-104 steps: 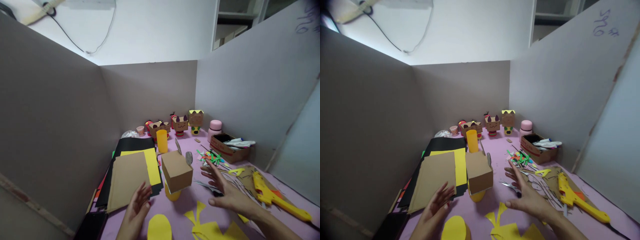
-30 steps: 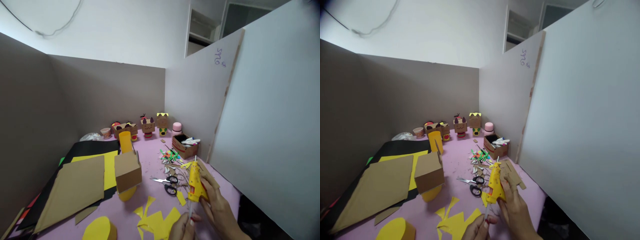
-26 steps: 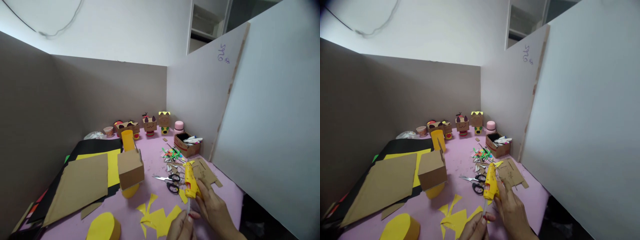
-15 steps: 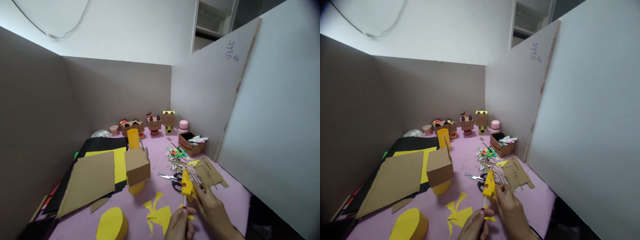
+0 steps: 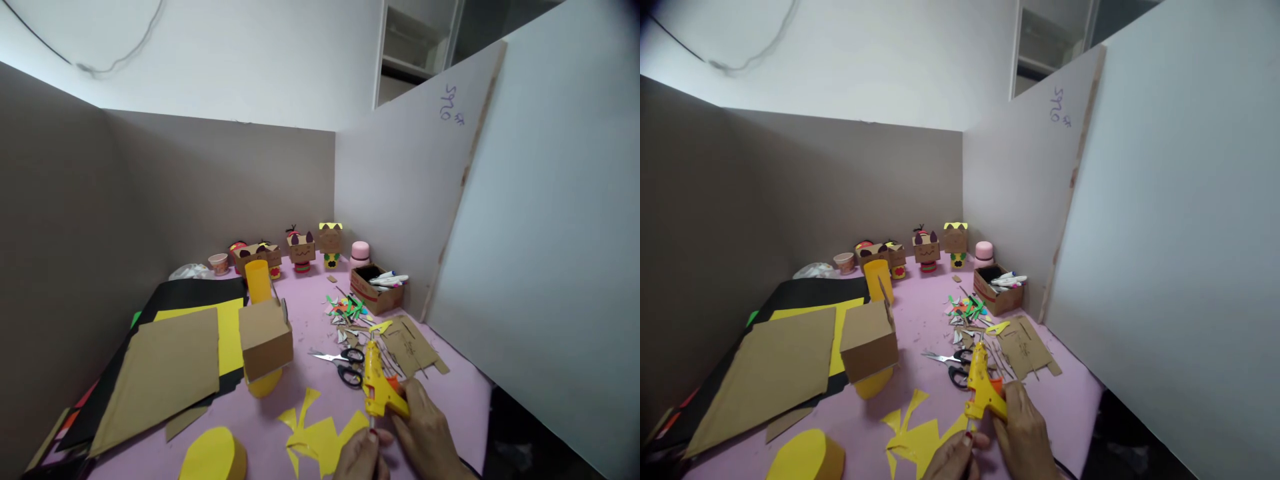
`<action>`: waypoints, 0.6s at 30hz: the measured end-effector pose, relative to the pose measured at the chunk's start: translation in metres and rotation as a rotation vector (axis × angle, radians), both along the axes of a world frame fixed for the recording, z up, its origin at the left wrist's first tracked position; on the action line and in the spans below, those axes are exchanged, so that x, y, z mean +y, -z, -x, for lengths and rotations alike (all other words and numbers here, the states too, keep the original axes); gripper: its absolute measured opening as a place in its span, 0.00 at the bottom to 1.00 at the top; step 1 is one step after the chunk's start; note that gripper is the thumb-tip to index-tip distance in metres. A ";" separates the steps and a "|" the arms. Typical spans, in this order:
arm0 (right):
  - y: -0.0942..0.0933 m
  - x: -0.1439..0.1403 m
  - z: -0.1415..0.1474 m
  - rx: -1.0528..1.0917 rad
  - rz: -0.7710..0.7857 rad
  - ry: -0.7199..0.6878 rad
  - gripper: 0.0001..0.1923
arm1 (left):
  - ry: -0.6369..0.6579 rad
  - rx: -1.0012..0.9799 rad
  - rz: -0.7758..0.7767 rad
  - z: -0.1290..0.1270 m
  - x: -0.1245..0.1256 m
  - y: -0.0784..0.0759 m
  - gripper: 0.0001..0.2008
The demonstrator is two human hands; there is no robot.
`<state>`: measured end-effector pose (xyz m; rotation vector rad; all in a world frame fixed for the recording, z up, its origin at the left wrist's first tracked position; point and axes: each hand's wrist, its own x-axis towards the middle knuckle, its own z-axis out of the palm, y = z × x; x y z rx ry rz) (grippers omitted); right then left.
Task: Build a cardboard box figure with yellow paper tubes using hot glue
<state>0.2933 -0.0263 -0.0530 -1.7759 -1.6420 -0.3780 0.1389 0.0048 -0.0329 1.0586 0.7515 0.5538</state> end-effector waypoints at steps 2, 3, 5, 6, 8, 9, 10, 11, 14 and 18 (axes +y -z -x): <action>0.003 0.000 -0.002 -0.001 0.007 0.026 0.10 | 0.008 0.002 -0.005 -0.001 0.000 0.000 0.38; 0.004 0.000 -0.002 -0.004 0.013 0.034 0.11 | 0.012 0.002 -0.008 -0.001 0.000 -0.001 0.38; 0.003 0.000 -0.001 -0.013 0.016 0.048 0.10 | 0.021 0.007 -0.014 -0.001 0.000 -0.002 0.37; 0.002 0.000 0.000 -0.019 0.012 0.057 0.11 | 0.026 0.010 -0.014 0.000 0.000 -0.002 0.37; -0.001 0.000 0.003 -0.034 -0.006 0.073 0.14 | 0.033 0.016 -0.014 0.002 0.001 -0.003 0.36; -0.004 0.000 0.004 -0.043 -0.019 0.076 0.17 | 0.035 0.018 -0.015 0.002 0.001 -0.003 0.35; -0.006 0.000 0.006 -0.053 -0.032 0.074 0.19 | 0.037 0.017 -0.018 0.002 0.001 -0.004 0.35; -0.009 0.000 0.007 -0.063 -0.045 0.068 0.21 | 0.037 0.017 -0.020 0.003 0.002 -0.004 0.35; -0.017 -0.002 0.009 -0.089 -0.078 0.035 0.25 | 0.036 0.015 -0.023 0.002 0.002 -0.005 0.36; -0.021 -0.003 0.010 -0.108 -0.111 0.006 0.29 | 0.040 0.016 -0.037 0.002 0.001 -0.006 0.35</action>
